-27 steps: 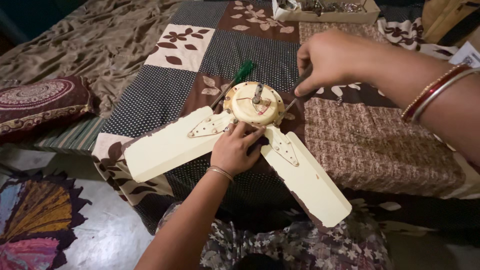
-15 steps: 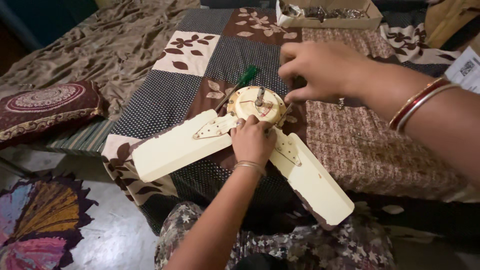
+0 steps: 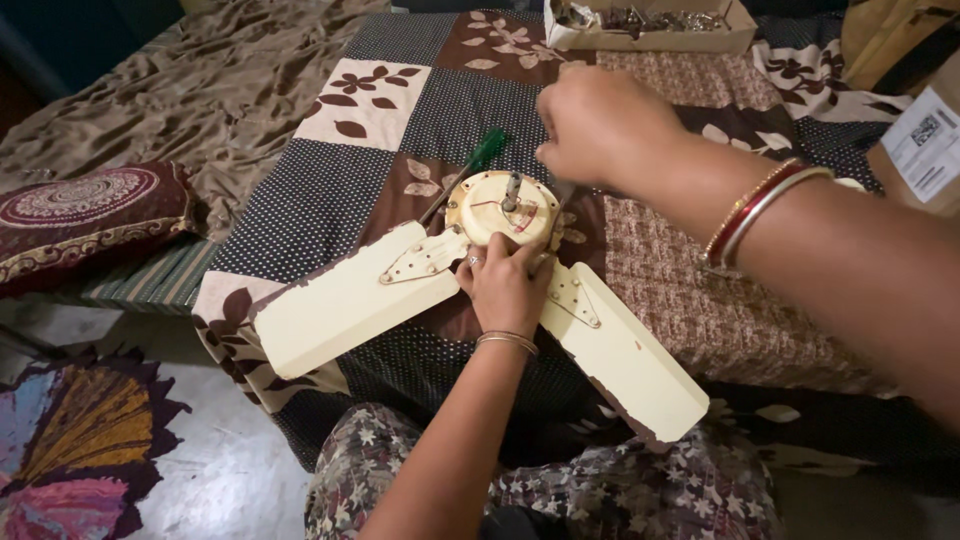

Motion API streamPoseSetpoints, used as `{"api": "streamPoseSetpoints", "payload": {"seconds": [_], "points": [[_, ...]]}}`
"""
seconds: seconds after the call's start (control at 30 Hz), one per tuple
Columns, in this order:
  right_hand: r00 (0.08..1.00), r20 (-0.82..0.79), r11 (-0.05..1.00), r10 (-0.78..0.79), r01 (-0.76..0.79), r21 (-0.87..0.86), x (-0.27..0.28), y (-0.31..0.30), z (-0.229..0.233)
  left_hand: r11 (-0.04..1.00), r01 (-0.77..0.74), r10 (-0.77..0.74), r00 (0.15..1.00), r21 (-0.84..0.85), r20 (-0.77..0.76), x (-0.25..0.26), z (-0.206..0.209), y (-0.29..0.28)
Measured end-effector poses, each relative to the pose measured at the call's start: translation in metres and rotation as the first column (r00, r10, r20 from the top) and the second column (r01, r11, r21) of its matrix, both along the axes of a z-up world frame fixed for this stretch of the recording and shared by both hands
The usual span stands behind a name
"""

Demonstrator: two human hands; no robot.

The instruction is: The person attaches fan blades to the motor housing of an electric fan using a screwdriver. They align each blade, insert screws, and tighten them, repeating the process for multiple blades.

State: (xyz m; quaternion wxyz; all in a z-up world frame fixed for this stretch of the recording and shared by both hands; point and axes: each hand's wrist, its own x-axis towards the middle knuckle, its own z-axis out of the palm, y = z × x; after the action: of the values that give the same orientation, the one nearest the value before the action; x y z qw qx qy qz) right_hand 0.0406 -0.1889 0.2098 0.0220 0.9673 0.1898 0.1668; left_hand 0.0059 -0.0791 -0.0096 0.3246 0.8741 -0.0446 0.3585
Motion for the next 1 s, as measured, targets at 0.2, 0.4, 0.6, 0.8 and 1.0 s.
{"api": "streamPoseSetpoints", "payload": {"seconds": [0.2, 0.4, 0.6, 0.8, 1.0], "points": [[0.955, -0.032, 0.936, -0.293, 0.294, 0.195, 0.017, -0.018, 0.001, 0.999, 0.027, -0.026, 0.999, 0.036, -0.024, 0.001, -0.004, 0.002], [0.745, -0.641, 0.896, -0.185, 0.396, 0.201, 0.01, -0.045, 0.033, 0.998, 0.057, -0.057, 0.997, -0.007, -0.049, -0.001, -0.005, 0.005], [0.957, -0.283, 0.992, 0.068, -0.096, -0.086, -0.006, -0.057, 0.028, 0.999, 0.045, -0.045, 0.999, 0.02, -0.02, -0.001, -0.007, 0.006], [0.967, -0.159, 0.954, 0.197, -0.226, -0.197, -0.01, -0.051, 0.027, 0.994, 0.1, -0.105, 0.987, -0.041, -0.125, -0.002, -0.006, 0.009], [0.944, -0.245, 0.938, 0.219, -0.273, -0.215, -0.003, -0.049, 0.023, 0.996, 0.089, -0.089, 0.995, -0.006, -0.051, -0.002, -0.006, 0.01]]}}
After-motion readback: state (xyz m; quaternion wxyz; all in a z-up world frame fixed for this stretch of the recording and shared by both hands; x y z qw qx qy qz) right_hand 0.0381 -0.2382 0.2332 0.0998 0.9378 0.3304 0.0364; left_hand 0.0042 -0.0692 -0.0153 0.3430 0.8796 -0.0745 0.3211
